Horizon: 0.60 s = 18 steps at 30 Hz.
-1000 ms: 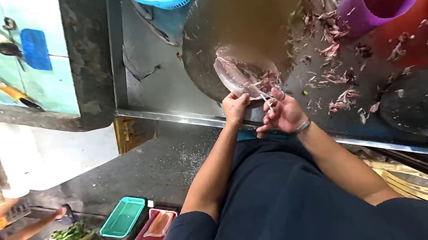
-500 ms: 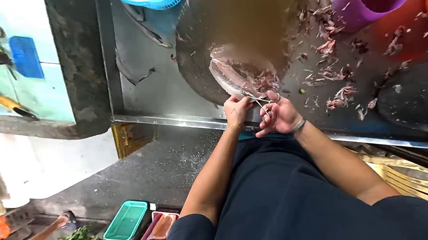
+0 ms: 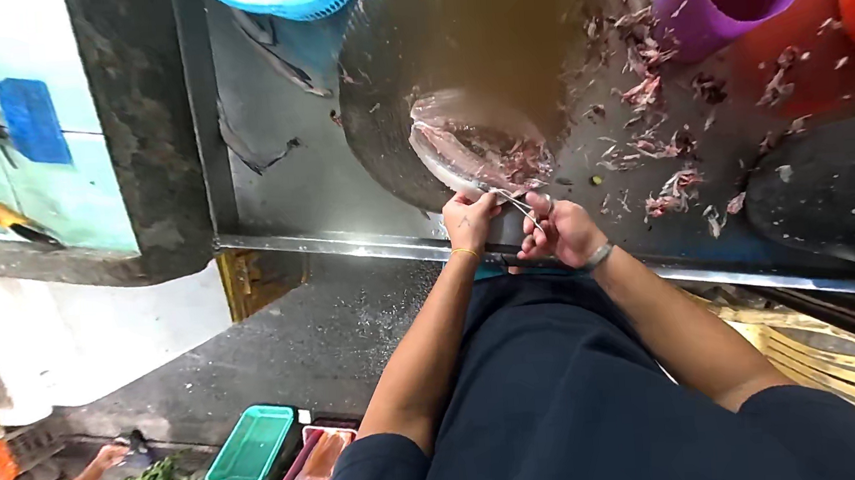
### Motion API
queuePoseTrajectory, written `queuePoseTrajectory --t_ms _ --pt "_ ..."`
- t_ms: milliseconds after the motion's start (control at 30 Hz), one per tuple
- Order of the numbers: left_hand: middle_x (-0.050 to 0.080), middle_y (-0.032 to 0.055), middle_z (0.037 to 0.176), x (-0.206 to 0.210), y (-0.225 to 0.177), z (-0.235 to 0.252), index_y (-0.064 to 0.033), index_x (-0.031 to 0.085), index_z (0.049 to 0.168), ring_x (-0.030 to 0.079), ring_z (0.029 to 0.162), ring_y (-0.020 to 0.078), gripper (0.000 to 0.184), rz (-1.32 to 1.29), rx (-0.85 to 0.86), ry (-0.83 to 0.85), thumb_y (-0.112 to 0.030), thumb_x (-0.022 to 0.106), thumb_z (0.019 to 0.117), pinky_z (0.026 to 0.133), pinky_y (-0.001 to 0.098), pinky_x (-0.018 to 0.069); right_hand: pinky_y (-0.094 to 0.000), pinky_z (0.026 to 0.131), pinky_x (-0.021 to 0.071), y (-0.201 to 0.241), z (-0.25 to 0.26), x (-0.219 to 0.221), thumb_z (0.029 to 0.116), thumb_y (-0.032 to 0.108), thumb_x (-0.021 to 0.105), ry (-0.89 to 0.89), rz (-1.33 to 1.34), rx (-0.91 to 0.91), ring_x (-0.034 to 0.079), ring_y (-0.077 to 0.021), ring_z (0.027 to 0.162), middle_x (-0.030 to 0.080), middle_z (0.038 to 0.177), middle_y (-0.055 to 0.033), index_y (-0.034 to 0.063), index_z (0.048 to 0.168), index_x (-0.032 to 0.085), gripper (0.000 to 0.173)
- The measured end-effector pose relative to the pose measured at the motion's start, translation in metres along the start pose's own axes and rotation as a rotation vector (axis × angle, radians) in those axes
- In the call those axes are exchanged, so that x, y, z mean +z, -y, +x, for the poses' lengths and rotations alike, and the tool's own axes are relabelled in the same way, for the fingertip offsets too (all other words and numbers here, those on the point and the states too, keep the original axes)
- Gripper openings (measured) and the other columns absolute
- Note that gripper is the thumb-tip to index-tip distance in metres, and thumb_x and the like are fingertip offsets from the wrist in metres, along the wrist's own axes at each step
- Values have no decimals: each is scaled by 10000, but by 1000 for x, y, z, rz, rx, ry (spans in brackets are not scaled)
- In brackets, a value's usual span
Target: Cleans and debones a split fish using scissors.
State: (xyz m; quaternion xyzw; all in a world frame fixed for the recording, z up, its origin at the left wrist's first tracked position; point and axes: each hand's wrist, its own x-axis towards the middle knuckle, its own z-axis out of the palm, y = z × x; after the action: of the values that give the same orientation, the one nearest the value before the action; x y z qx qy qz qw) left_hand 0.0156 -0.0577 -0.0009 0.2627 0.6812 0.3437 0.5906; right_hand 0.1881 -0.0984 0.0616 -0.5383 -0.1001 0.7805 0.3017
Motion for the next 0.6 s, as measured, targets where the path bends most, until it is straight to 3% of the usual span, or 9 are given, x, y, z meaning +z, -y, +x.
queuePoseTrajectory --t_ms 67,100,167,267,333,400,467,533,600 --pt "736 153 881 0 -5 6 61 663 1018 757 770 236 188 4 13 -5 -8 732 856 736 414 670 -416 653 633 16 -10 -10 1067 261 500 -36 -191 -283 677 -167 621 683 722 -29 33 982 680 302" --pt "739 154 894 -2 -2 3 66 657 1050 757 775 233 206 3 -3 0 -22 720 875 739 407 668 -476 664 640 20 -17 -17 1066 253 399 -62 -111 -307 677 -196 633 671 747 -30 66 1076 635 300" --pt "750 156 898 -1 3 -9 69 642 1096 764 768 226 214 -39 -49 12 -43 696 922 731 383 668 -569 678 624 22 -29 -21 1101 553 169 -148 46 -174 682 -261 678 654 816 -25 172 1229 538 546" --pt "748 164 897 3 0 -4 78 634 1086 765 772 232 193 -107 -38 16 -10 684 922 735 382 667 -575 750 629 7 -16 -13 1019 696 33 146 57 -37 724 -263 688 700 733 -37 160 1065 628 802" --pt "735 153 881 1 4 -10 71 632 1049 757 771 227 165 -98 -39 20 12 674 900 744 384 664 -581 752 622 -12 -5 -2 1013 720 51 275 128 103 705 -243 638 665 651 -32 137 937 644 835" --pt "733 154 866 3 1 -7 69 644 1020 757 760 235 160 -78 -28 2 21 698 878 732 395 670 -546 728 620 -14 4 5 1089 584 280 102 185 120 640 -195 555 563 563 6 131 820 596 615" --pt "737 160 856 4 -2 -2 73 646 1017 759 742 235 159 -58 -33 -28 20 706 879 707 392 670 -547 745 622 -9 0 6 1098 435 437 -45 165 8 635 -190 556 550 558 3 96 805 605 479" --pt "734 155 840 4 0 -5 66 644 1002 755 722 228 143 -56 -39 -39 18 699 880 689 388 669 -584 756 623 -6 -11 2 1106 445 391 -25 158 -36 662 -215 570 572 562 -11 89 814 607 509" --pt "731 159 868 6 -1 -3 70 637 1024 756 748 233 154 -76 -28 -14 17 690 890 715 396 669 -621 762 608 -7 -8 -2 1091 582 234 126 225 65 672 -235 582 586 565 -12 129 819 600 643"
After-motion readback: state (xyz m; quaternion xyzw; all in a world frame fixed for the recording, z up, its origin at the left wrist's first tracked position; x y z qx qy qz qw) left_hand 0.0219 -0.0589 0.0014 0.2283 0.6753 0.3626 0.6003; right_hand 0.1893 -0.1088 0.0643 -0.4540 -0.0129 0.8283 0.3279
